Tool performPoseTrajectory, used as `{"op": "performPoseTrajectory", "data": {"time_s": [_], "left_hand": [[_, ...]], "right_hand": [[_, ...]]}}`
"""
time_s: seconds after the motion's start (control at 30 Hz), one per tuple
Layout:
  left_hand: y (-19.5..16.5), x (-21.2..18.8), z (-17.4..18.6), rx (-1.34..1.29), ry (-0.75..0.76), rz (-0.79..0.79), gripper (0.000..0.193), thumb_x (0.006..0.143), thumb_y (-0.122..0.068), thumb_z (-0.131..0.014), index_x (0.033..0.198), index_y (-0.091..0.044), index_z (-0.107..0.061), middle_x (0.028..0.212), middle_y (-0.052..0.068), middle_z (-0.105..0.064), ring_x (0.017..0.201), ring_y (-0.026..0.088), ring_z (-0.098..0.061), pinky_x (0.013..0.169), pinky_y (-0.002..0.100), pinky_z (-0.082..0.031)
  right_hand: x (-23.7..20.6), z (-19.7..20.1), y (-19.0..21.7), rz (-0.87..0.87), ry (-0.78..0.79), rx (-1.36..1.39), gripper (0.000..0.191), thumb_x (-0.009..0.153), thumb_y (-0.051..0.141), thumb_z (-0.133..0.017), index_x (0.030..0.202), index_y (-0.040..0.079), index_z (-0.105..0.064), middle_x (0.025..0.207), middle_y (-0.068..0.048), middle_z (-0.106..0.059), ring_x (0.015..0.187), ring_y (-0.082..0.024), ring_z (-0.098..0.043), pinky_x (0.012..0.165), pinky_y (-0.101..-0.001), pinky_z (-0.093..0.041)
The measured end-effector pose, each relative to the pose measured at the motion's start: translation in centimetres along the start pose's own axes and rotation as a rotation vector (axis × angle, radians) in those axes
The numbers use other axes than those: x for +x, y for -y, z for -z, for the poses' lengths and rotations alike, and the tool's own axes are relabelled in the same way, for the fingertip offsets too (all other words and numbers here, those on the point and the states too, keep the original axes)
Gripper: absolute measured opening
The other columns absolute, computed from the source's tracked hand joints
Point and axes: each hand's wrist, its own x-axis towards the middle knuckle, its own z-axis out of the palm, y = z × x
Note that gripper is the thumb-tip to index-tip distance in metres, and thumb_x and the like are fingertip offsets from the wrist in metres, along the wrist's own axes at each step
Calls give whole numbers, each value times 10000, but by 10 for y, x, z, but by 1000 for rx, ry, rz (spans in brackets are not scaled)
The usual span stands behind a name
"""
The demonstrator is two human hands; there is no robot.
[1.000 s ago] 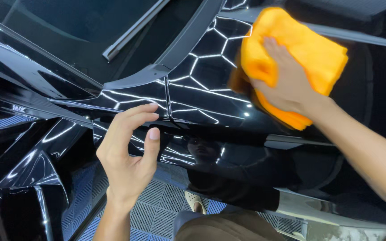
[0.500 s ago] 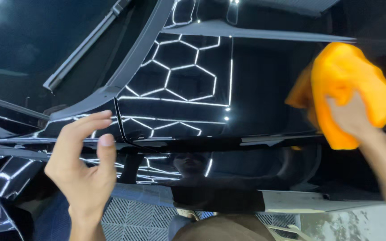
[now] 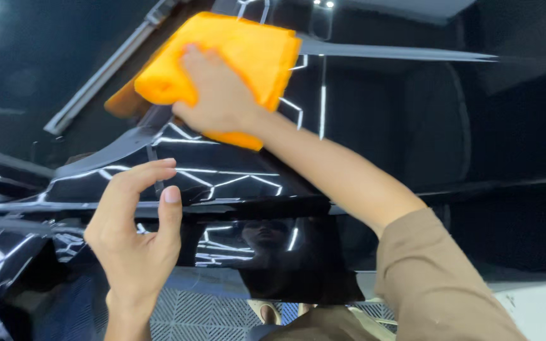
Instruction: The person wipes the hood and front panels of a black car with an orange microfiber cloth, refolding the cloth between sections. They then take a small blue bottle of coating liquid and a blue foam applicator and rub the product onto the car's front panel by hand.
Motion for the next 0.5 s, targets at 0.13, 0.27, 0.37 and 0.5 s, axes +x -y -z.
{"op": "performPoseTrajectory", "data": {"time_s": [0.13, 0.27, 0.37, 0.5], "left_hand": [[-16, 20, -23, 20, 50, -76, 107, 1023, -61, -683, 1105, 9, -679, 1134, 119, -726, 1046, 248, -723, 928, 311, -542], [-24, 32, -40, 42, 102, -130, 106, 1042, -63, -702, 1125, -2, -682, 1154, 118, -730, 1069, 245, -730, 923, 310, -548], [-23, 32, -46, 88, 109, -199, 82, 1097, -64, -717, 1138, -1, -683, 1145, 111, -733, 1071, 228, -731, 929, 287, -550], [-12, 26, -29, 210, 118, -197, 65, 1118, -45, -716, 1159, -5, -686, 1132, 111, -727, 1036, 222, -712, 900, 278, -529]], "right_hand": [[-76, 47, -37, 232, 55, 41, 746, 944, 306, -704, 1559, 34, -381, 1618, -198, -393, 1513, -351, -363, 1262, -454, -258], [-178, 188, -170, -131, 2, -50, 704, 938, 231, -676, 1569, 85, -399, 1586, -186, -434, 1479, -377, -373, 1235, -466, -287], [-249, 276, -240, -530, -2, -314, 672, 966, 311, -612, 1574, 96, -425, 1582, -199, -440, 1446, -416, -371, 1220, -503, -262], [-297, 313, -295, -792, 60, -462, 659, 1002, 419, -526, 1581, 111, -459, 1576, -217, -448, 1403, -469, -367, 1201, -551, -229]]}}
